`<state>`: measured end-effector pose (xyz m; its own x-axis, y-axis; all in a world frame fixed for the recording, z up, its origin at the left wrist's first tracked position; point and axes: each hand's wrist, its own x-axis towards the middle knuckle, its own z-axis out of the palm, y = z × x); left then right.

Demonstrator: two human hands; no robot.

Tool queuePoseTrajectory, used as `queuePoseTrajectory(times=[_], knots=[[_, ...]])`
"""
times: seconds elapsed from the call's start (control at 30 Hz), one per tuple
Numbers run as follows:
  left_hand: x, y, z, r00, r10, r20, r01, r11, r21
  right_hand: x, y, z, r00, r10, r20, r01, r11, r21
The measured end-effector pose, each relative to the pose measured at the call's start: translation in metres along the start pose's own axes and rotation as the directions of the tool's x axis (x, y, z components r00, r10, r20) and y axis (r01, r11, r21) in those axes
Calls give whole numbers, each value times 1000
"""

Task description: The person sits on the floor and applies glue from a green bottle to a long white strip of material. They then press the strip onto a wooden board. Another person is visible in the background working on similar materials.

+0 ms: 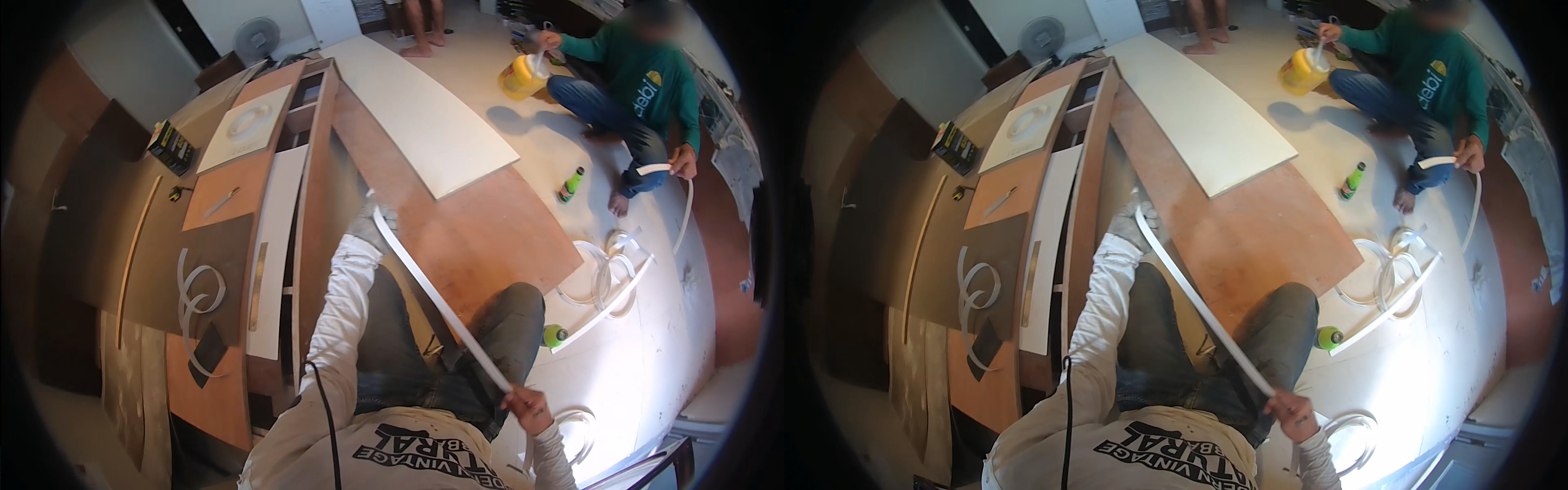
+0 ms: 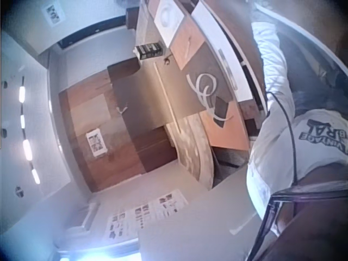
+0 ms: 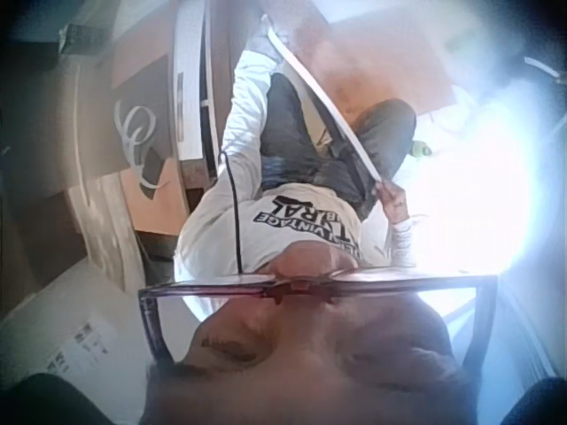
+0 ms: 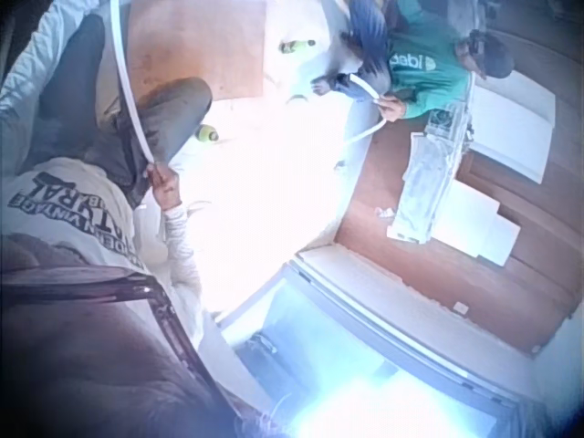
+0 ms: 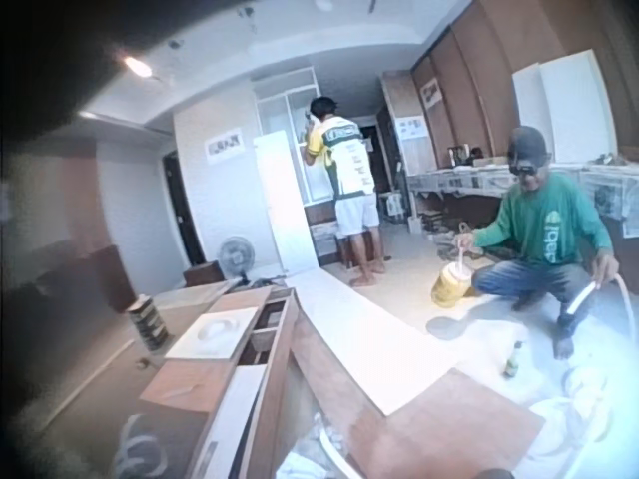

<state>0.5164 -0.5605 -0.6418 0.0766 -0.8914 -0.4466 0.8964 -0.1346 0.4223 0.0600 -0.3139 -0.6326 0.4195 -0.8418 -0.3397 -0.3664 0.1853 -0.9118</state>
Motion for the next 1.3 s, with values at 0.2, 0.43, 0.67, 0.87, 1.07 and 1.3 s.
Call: queuePoseTrajectory(times=[0.2,0.43,0.67,0.87,1.07,1.3], knots=[[-13,-1,-29,921,-201,332,206,978,23,9,-7,-33,970,-205,-128,187,972,-140],[-47,-21,7,922,295,251,-372,855,363,33,-15,-10,818,8,575,169,952,-254],[-116,-93,55,803,-47,594,-370,743,558,135,-89,28,905,-423,-37,425,901,90],[-152,-88,74,792,20,611,-524,537,661,174,-119,68,915,-390,99,289,809,512],[-161,-71,66,788,39,615,-562,454,692,178,-124,87,953,-261,154,141,833,534],[-164,-63,74,790,-11,613,-549,431,716,184,-136,77,976,-210,48,159,852,498]])
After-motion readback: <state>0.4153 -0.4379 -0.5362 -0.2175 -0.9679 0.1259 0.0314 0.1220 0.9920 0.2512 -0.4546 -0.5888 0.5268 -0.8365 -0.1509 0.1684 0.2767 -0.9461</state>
